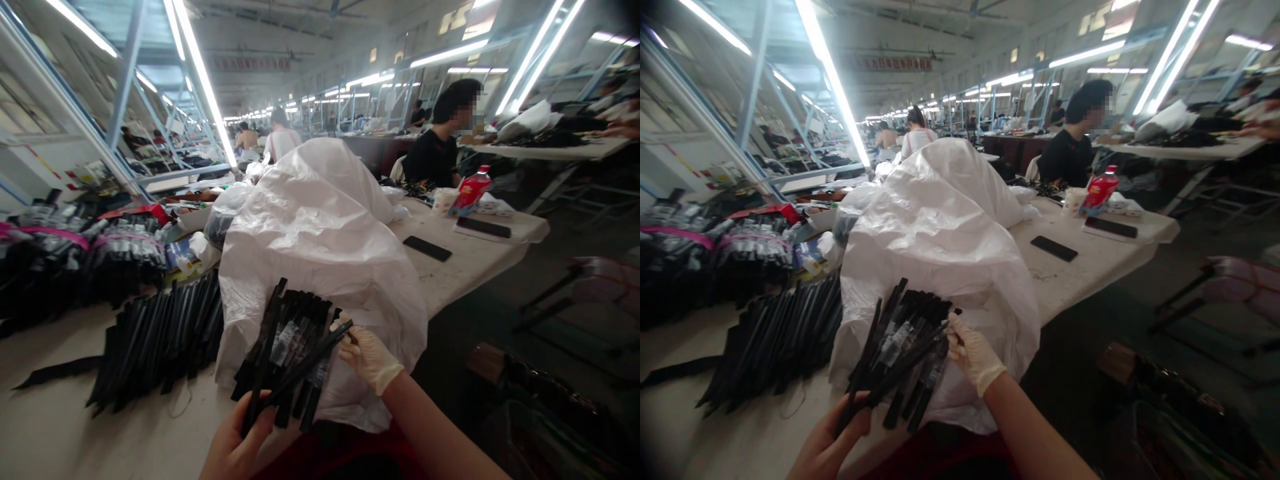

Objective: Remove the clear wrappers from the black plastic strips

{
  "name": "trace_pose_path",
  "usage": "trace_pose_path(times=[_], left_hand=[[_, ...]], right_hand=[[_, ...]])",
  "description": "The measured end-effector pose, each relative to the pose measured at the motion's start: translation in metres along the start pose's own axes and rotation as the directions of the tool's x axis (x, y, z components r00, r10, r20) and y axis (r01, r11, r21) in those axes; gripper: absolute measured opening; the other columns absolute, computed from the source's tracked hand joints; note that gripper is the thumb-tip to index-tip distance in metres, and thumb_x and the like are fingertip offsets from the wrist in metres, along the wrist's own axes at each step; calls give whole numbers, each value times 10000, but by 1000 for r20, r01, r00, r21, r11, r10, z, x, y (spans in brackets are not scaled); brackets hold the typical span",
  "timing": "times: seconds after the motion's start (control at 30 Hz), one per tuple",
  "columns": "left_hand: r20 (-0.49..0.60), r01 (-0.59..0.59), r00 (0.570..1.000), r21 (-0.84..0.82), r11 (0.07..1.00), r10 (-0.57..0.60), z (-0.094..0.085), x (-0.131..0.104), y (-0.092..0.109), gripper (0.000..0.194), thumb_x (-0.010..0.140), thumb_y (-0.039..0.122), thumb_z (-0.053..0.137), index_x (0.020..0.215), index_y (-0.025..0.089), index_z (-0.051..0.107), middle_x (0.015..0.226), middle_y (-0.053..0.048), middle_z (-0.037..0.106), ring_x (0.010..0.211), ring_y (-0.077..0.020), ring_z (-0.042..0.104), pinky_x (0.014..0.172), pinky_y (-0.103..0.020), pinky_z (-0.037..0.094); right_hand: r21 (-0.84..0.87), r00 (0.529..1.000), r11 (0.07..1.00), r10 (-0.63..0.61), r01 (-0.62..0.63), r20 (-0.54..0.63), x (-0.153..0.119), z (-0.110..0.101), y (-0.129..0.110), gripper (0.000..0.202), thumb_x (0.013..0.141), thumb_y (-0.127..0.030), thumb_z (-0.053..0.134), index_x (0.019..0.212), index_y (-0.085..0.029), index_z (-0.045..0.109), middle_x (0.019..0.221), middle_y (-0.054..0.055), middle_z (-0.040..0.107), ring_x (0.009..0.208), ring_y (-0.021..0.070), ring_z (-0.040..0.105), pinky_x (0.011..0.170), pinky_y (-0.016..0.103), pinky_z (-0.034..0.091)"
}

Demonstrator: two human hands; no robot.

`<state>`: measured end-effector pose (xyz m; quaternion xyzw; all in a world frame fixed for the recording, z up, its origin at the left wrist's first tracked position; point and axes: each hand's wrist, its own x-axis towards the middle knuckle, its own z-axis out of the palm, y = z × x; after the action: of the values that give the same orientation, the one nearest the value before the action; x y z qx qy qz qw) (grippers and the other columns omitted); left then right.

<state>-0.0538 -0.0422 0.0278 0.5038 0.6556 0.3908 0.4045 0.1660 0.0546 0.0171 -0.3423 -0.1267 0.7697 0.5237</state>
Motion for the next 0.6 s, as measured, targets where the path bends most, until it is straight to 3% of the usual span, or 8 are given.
trace_pose_path(times=[0.07,0.2,0.3,0.43,0.53,0.6], left_hand=[[0,6,1000,11,1000,-6,0,1,7,345,650,475,628,819,175,654,595,25,599,574,-167,534,577,-257,438],[-26,12,1000,-8,1000,-13,1,3,10,303,626,453,650,771,188,662,602,22,610,588,-174,541,590,-256,442],[-40,11,999,-12,1000,-12,-2,4,4,304,625,458,656,761,186,664,605,16,622,600,-178,552,585,-251,445],[10,2,1000,36,999,-2,-10,8,-6,330,628,466,656,789,179,670,642,0,654,631,-195,582,605,-259,467],[26,-13,1000,85,996,11,-11,10,-2,326,630,462,650,791,180,676,657,-4,667,635,-200,591,601,-259,477],[12,-37,999,104,994,36,-9,12,5,304,636,452,644,778,184,671,643,3,660,624,-196,589,591,-253,477]], right_hand=[[-31,999,1000,-4,2,-37,-2,-2,0,295,570,-346,785,544,-137,579,404,-93,422,322,-3,237,345,161,234],[-125,984,990,-79,59,-159,-9,0,-5,270,525,-341,803,583,-161,612,486,-55,537,425,62,453,446,200,379],[-162,977,979,-151,126,-151,-12,4,-9,307,462,-337,828,565,-180,584,515,-61,549,503,92,519,503,214,420],[-282,976,939,-217,199,-31,-8,-1,-11,276,527,-365,799,578,-188,593,568,-47,574,566,112,542,561,238,435],[-521,958,805,-258,285,125,-6,-8,-10,262,638,-418,723,586,-182,621,547,-35,559,553,115,510,580,256,415],[-576,951,759,-274,304,141,-8,-8,-9,276,652,-441,704,601,-179,635,545,-31,555,548,118,495,585,266,408]])
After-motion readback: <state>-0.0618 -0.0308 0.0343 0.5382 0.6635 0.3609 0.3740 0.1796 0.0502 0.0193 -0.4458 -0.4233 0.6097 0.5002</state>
